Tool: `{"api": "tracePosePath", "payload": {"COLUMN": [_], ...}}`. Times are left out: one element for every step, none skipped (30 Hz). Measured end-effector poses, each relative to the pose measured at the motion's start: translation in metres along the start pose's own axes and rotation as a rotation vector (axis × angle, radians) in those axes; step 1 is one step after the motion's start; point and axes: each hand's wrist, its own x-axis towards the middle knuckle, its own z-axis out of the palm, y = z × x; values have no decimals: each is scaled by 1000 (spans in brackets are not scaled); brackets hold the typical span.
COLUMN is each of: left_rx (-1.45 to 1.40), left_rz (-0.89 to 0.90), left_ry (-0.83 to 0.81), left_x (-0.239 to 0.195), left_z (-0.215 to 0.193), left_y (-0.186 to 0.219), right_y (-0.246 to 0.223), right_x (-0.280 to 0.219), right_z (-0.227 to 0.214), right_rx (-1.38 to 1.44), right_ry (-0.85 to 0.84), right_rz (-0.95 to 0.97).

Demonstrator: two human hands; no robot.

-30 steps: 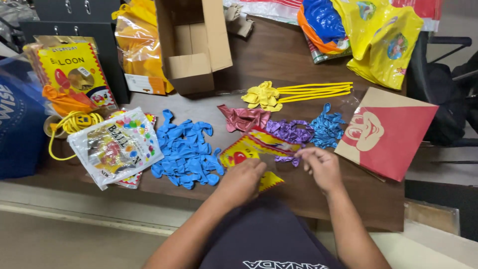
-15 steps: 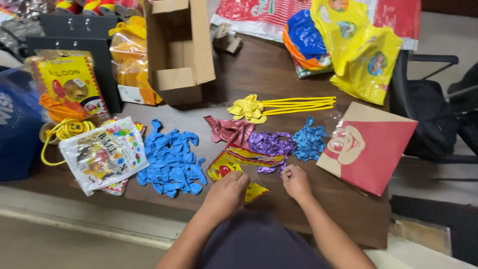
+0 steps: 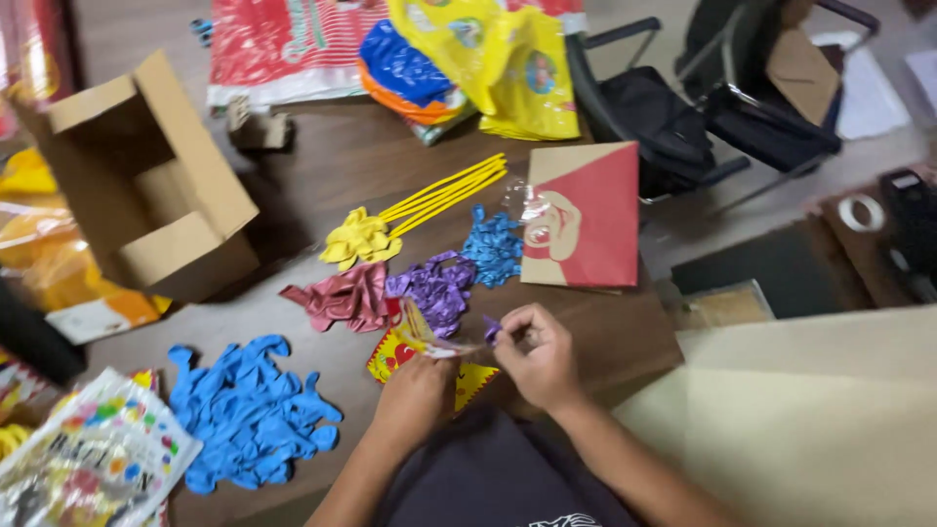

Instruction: The person sorts various party supplies on a table, including orange, blue, and purple balloons, along with yellow sticks and packaged items. They place orange balloons into a clear plastic bag and then proceed to arrange purple balloons on a yellow package.

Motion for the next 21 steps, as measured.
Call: {"api": "tracePosePath", "payload": {"left_rx": [1,-10,-22,-20,-33,-48,-49,-80,-112,-113,-166,-219,-220,-200,-180,-179,-129,-80,-79,-58,-37], "left_rz": [30,41,52,73,50,24,41,76,111,128,165,199,213,211,210,216,240,262,267,271,275], "left_ry": [-12,-20,-29,-36,-22,-8,-16,16,47,37,48,57,45,36,28,21,4,-11,-14,-9,-3], "left_x": [2,2,1,1,1,0,0,-1,-1,-2,-3,-5,-7,-8,-8,-9,-9,-9,-10,-10,-10], "left_z": [2,5,7,2,-4,-8,-13,-18,-23,-27,-30,-34,-29,-25,-20,-21,-21,-22,-20,-18,-15], "left_y": [-3,-5,-8,-6,-4,-2,-1,1,2,3,4,4,0,-4,-8,-7,-7,-6,-6,-6,-5], "right_y": [-15,-30,-45,-58,-71,-85,-88,-91,-94,-87,-80,-72,-65,-57,-49,-42,-35,-28,-23,-19,-14], "right_x": [-7,-14,-21,-26,-30,-35,-40,-44,-49,-50,-52,-55,-53,-50,-46,-44,-43,-40,-40,-40,-39], "right_z": [4,9,15,20,25,30,36,41,46,50,53,56,57,57,57,54,51,47,44,40,36], "right_rx": [-5,-41,-81,-87,-212,-340,-349,-383,-418,-426,-410,-390,-395,-444,-492,-493,-497,-501,-502,-447,-389], "right_ry": [32,0,-33,-12,-5,-2,15,16,17,35,-22,-79,-62,-31,-1,8,21,29,35,-5,-46], "right_rz": [-7,-129,-250,-254,-372,-483,-483,-531,-577,-575,-509,-441,-437,-405,-373,-371,-295,-221,-220,-24,170]}}
